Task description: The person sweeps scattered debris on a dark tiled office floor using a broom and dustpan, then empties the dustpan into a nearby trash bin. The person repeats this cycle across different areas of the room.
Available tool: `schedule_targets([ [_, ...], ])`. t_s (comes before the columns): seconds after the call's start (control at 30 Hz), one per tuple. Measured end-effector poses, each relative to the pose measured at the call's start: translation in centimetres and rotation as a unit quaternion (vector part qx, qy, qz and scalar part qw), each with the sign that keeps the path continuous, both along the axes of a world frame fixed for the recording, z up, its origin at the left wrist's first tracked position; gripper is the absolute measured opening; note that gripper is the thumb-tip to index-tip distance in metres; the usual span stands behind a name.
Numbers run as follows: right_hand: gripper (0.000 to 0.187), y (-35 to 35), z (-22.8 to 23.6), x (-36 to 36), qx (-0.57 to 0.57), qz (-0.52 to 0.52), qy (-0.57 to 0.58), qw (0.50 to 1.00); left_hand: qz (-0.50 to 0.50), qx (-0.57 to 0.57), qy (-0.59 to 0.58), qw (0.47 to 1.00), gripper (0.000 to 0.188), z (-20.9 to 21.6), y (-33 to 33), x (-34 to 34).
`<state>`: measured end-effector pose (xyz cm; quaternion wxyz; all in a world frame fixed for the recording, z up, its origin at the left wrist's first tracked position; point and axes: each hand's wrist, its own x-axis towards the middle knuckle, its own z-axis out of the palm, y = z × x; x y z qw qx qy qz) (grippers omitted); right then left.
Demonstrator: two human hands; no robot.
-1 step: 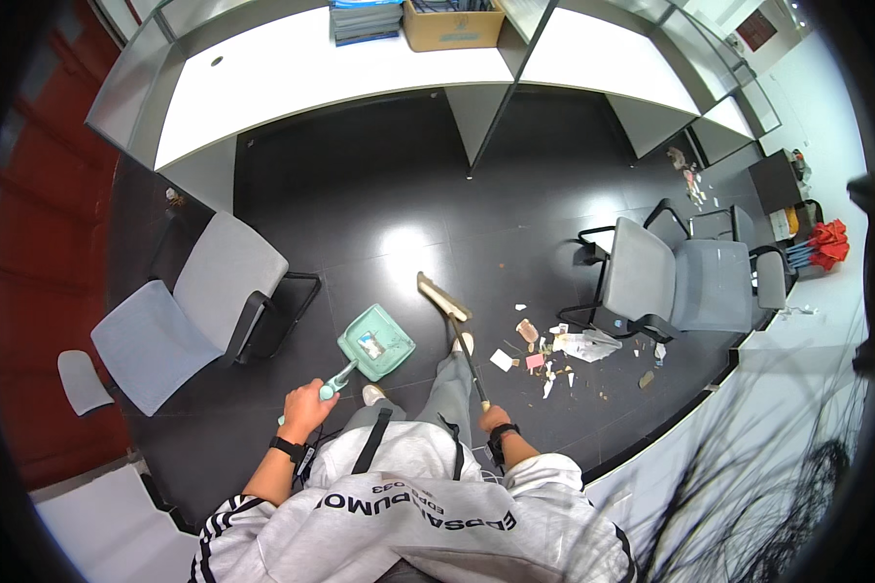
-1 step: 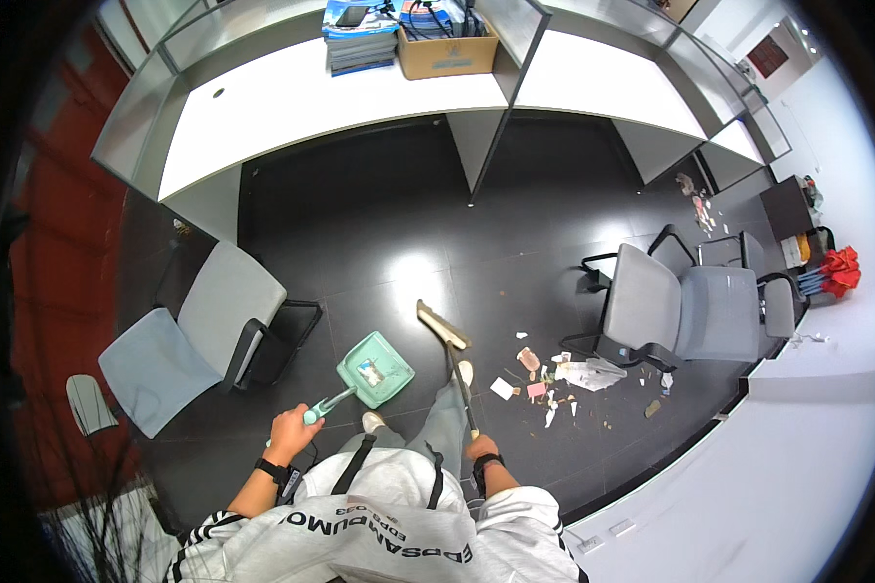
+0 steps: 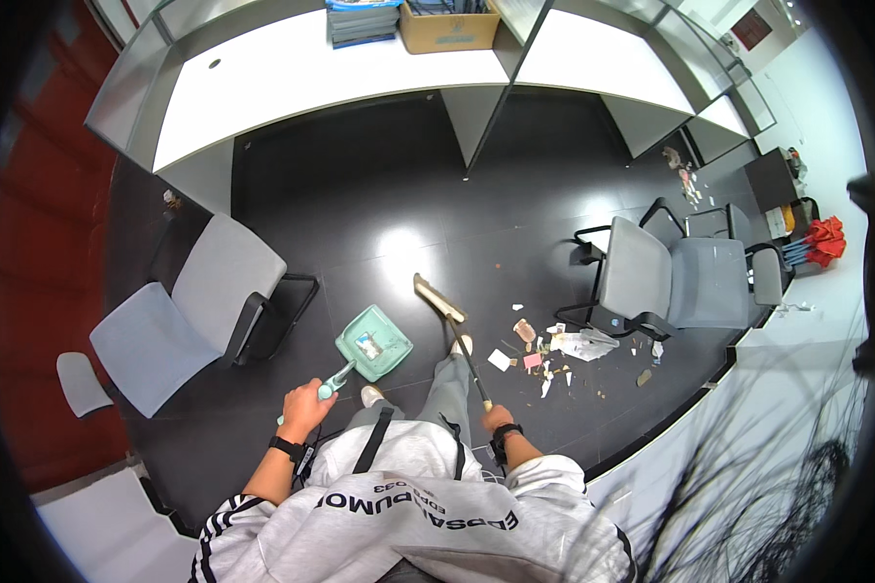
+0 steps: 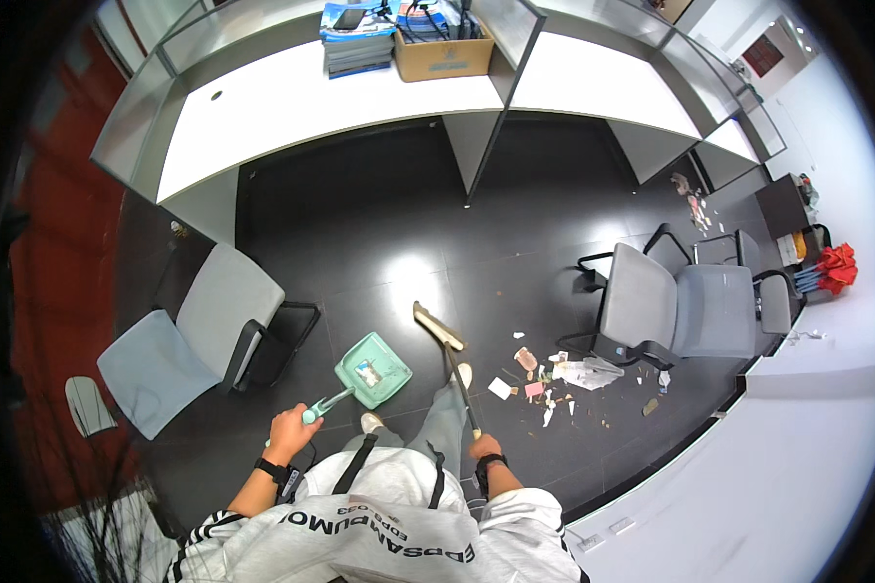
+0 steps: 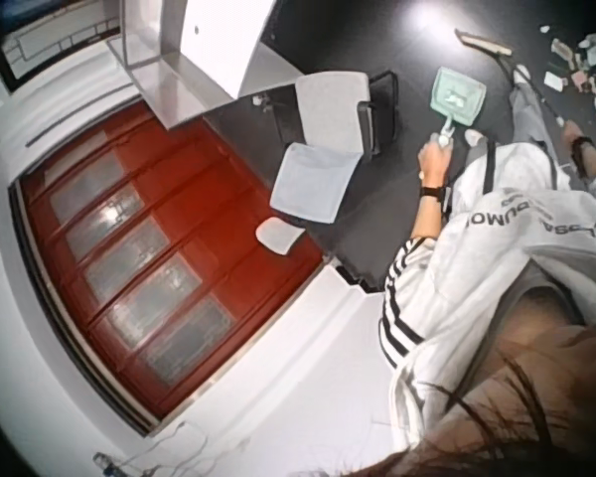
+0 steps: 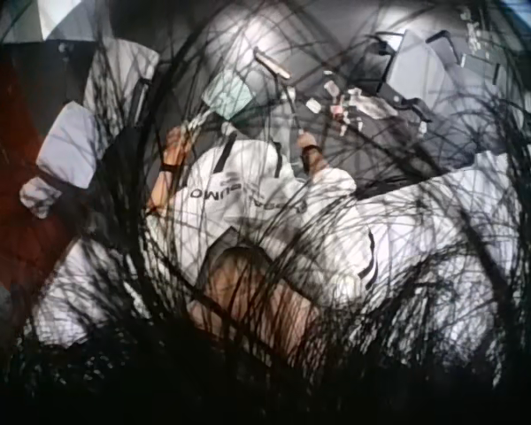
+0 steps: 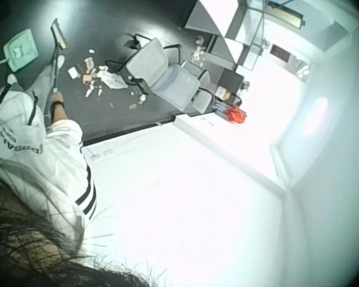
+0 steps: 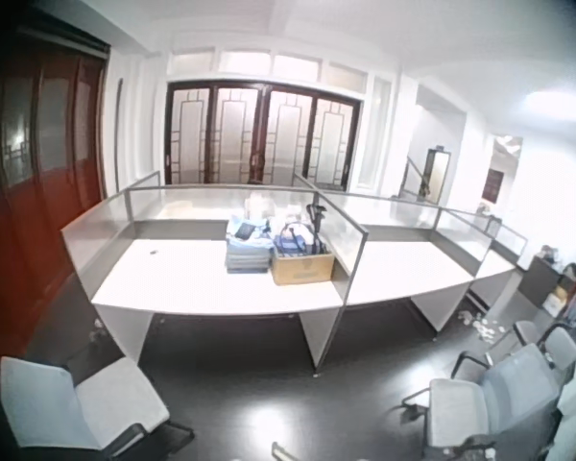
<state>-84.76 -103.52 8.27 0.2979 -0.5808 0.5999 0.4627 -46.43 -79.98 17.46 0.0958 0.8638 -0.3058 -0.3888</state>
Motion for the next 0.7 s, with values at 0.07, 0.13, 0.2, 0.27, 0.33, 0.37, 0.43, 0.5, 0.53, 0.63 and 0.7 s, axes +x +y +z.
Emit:
schedule_targets([
  [0.07,0.036,0.7,1.0,-2.8,-0.062,-0.048,-0.027,0.997,0.010,0.001,-0.004,1.000,0.034,0.5,0.9,-1.4],
  [0.13,0.036,0.5,1.4,-4.8,-0.069,-0.102,-0.024,0.992,0.023,-0.004,-0.006,1.000,0.034,0.8,1.3,-2.5],
  [0.2,0.036,-0.8,1.2,-5.9,-0.096,-0.125,-0.052,0.986,0.021,-0.009,-0.003,1.000,0.034,0.7,0.9,-3.3],
  [0.27,0.036,-2.0,2.0,-7.9,-0.123,-0.128,-0.031,0.984,0.017,0.002,0.010,1.000,0.034,1.2,0.9,-5.3],
  [0.33,0.034,-6.0,-0.1,-7.3,-0.140,-0.108,-0.044,0.983,0.012,0.010,0.001,1.000,0.034,0.8,-0.3,-5.8],
  [0.37,0.031,-8.1,-1.3,-7.2,-0.156,-0.086,-0.046,0.983,0.013,0.014,0.003,1.000,0.034,0.7,-0.9,-6.2],
  [0.43,0.028,-12.8,-4.1,-7.0,-0.202,-0.027,-0.075,0.976,0.023,0.022,0.004,0.999,0.034,0.5,-2.3,-6.5],
  [0.5,0.032,-18.4,-7.7,-5.8,-0.199,-0.043,-0.083,0.976,0.037,0.031,-0.008,0.999,0.034,0.5,-3.6,-6.3],
  [0.53,0.036,-21.3,-9.1,-5.4,-0.172,-0.090,-0.070,0.978,0.045,0.031,-0.019,0.998,0.033,0.6,-4.1,-6.3],
  [0.63,0.043,-26.4,-12.8,-4.5,-0.201,-0.140,-0.095,0.965,0.065,0.052,-0.008,0.996,0.033,1.0,-5.9,-7.7],
  [0.7,0.045,-28.5,-13.9,-3.4,-0.177,-0.178,-0.088,0.964,0.057,0.067,-0.006,0.996,0.032,0.7,-7.2,-8.0],
])
